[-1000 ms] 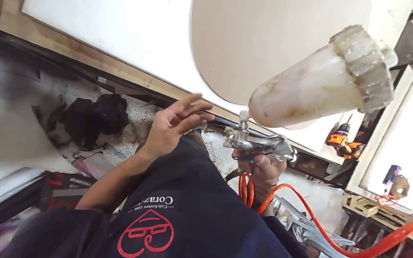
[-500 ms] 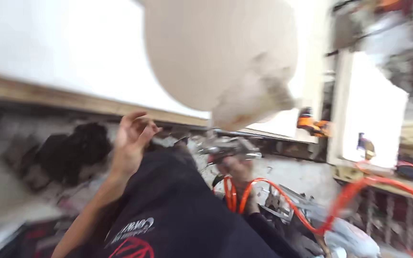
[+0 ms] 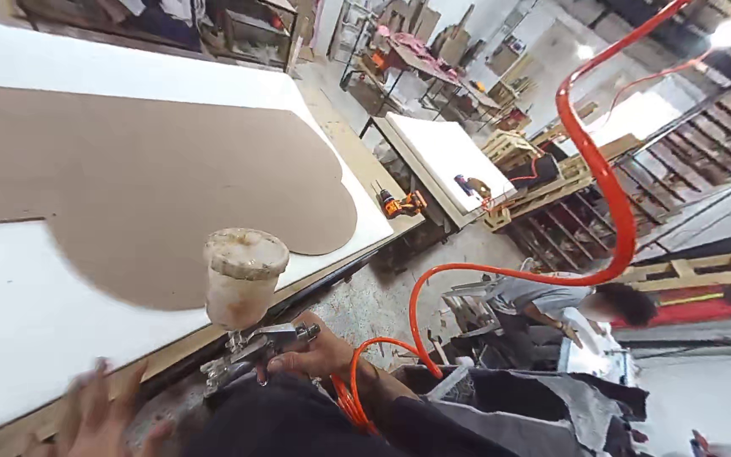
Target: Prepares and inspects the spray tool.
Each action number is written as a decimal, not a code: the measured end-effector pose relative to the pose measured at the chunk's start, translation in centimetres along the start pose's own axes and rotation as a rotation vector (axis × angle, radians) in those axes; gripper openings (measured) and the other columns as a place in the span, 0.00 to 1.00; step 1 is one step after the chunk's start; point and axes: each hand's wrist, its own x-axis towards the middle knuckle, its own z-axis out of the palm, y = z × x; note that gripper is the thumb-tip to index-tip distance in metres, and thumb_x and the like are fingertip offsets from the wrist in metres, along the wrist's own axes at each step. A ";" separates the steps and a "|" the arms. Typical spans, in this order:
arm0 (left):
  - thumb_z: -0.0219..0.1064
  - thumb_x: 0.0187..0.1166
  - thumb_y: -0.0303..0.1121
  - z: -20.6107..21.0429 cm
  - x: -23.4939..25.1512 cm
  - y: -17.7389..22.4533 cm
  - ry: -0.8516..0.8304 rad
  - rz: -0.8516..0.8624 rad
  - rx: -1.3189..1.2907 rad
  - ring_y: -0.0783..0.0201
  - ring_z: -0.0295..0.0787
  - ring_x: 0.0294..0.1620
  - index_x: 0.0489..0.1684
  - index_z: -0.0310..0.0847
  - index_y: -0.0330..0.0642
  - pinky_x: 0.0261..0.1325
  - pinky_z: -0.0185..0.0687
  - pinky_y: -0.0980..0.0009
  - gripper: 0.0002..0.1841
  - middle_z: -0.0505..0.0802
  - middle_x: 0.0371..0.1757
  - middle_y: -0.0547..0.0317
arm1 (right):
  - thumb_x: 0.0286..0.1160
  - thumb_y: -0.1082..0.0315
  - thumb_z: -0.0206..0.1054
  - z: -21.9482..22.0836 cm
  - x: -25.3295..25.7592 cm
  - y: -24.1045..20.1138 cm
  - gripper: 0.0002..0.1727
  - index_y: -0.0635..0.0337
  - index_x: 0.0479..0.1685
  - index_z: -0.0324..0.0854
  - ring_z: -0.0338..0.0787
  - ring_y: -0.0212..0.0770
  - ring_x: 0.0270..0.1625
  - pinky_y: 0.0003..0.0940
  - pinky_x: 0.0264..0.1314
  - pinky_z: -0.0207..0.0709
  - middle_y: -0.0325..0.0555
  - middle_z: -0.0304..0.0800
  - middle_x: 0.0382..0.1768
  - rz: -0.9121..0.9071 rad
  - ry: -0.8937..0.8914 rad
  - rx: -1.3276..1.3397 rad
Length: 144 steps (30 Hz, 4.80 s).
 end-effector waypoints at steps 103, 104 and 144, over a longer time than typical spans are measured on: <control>0.66 0.85 0.38 -0.2 -8.4 1.5 0.236 -0.350 -1.188 0.46 0.92 0.63 0.83 0.64 0.38 0.70 0.88 0.50 0.29 0.91 0.66 0.44 | 0.74 0.55 0.78 2.0 -0.5 2.3 0.16 0.52 0.54 0.87 0.91 0.36 0.26 0.29 0.23 0.85 0.48 0.97 0.40 0.037 -0.088 0.112; 0.67 0.85 0.40 -1.3 -6.7 3.7 0.218 -0.271 -1.275 0.44 0.93 0.62 0.82 0.64 0.37 0.68 0.89 0.49 0.30 0.92 0.64 0.42 | 0.73 0.55 0.79 2.1 -0.5 2.3 0.17 0.51 0.55 0.87 0.93 0.37 0.28 0.30 0.26 0.88 0.47 0.97 0.41 0.018 -0.104 0.096; 0.61 0.63 0.07 -1.8 0.0 8.3 0.255 -0.064 -0.973 0.72 0.87 0.39 0.50 0.58 0.44 0.37 0.87 0.76 0.25 0.85 0.42 0.60 | 0.77 0.63 0.76 4.6 -1.5 1.4 0.15 0.63 0.54 0.90 0.96 0.33 0.43 0.28 0.47 0.91 0.48 0.98 0.43 -0.215 -0.118 -0.535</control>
